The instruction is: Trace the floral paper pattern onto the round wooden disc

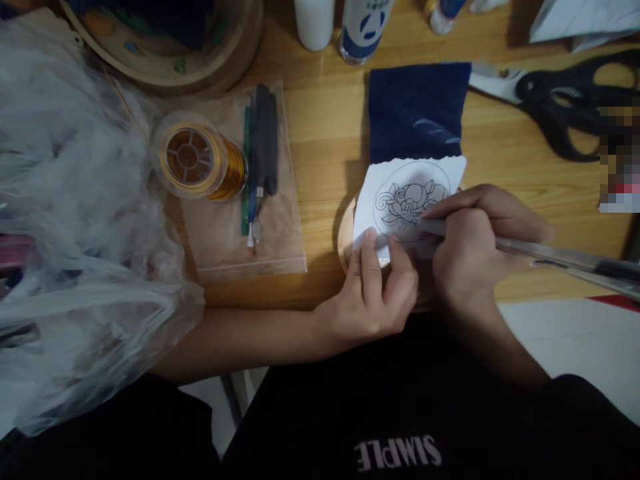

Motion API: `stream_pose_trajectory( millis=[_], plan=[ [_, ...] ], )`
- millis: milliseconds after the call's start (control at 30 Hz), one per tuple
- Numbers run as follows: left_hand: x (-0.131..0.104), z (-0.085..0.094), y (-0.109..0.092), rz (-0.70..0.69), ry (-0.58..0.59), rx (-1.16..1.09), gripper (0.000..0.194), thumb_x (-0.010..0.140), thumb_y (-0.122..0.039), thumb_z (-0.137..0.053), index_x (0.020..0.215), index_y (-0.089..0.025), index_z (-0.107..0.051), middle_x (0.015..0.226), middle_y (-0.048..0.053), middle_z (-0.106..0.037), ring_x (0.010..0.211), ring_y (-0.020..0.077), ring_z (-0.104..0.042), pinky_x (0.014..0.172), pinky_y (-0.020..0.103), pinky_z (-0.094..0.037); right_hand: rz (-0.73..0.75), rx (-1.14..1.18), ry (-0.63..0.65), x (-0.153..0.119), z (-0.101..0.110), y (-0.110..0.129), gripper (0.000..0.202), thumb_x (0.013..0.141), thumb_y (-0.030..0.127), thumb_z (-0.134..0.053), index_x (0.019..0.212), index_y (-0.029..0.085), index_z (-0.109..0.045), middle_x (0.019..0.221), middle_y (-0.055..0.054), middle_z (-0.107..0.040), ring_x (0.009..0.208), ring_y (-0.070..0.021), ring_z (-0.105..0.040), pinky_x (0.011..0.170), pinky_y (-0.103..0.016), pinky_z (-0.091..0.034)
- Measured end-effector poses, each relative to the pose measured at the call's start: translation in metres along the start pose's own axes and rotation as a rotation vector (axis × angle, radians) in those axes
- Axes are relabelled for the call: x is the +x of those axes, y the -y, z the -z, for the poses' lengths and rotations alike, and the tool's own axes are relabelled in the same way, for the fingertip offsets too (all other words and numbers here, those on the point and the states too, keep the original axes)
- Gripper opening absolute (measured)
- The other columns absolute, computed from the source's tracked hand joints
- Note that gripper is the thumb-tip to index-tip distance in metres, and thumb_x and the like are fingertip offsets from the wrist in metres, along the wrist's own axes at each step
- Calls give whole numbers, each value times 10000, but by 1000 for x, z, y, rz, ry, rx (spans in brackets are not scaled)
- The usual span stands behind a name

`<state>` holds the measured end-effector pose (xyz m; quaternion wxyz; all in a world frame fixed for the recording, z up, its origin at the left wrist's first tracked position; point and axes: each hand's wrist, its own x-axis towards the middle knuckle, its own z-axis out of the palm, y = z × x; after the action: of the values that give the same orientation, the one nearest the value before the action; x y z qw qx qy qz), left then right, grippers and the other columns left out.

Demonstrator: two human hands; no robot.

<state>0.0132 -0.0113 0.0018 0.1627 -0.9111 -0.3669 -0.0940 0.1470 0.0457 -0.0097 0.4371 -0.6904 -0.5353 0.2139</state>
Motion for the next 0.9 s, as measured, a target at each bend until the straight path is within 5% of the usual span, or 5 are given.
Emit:
stream_pose_trajectory(
  millis=[267,467,900],
  plan=[
    [0,0,-1,2,2,6,440,975,-405,-533,1195,-50,-673,1173,179,-710,997,319,-731,819,333,-620,24,-6,14,-1,0,-1,277,643,58,-450,588,253,-638,532,49,-571,503,-117,-523,489,-258,-412],
    [-3,-2,-5,28,13,-103,507,971,-429,-544,1260,-20,-625,1229,237,-668,1067,359,-701,895,420,-582,83,-1,181,-1,5,5,251,699,84,-500,648,255,-676,579,52,-616,540,-109,-563,523,-250,-452],
    [0,-1,-3,25,-5,16,435,983,-407,-529,1222,-73,-671,1184,156,-711,1008,310,-729,810,313,-625,122,-22,216,2,3,5,234,695,90,-521,647,238,-696,578,42,-629,544,-105,-573,519,-237,-451]
  ],
)
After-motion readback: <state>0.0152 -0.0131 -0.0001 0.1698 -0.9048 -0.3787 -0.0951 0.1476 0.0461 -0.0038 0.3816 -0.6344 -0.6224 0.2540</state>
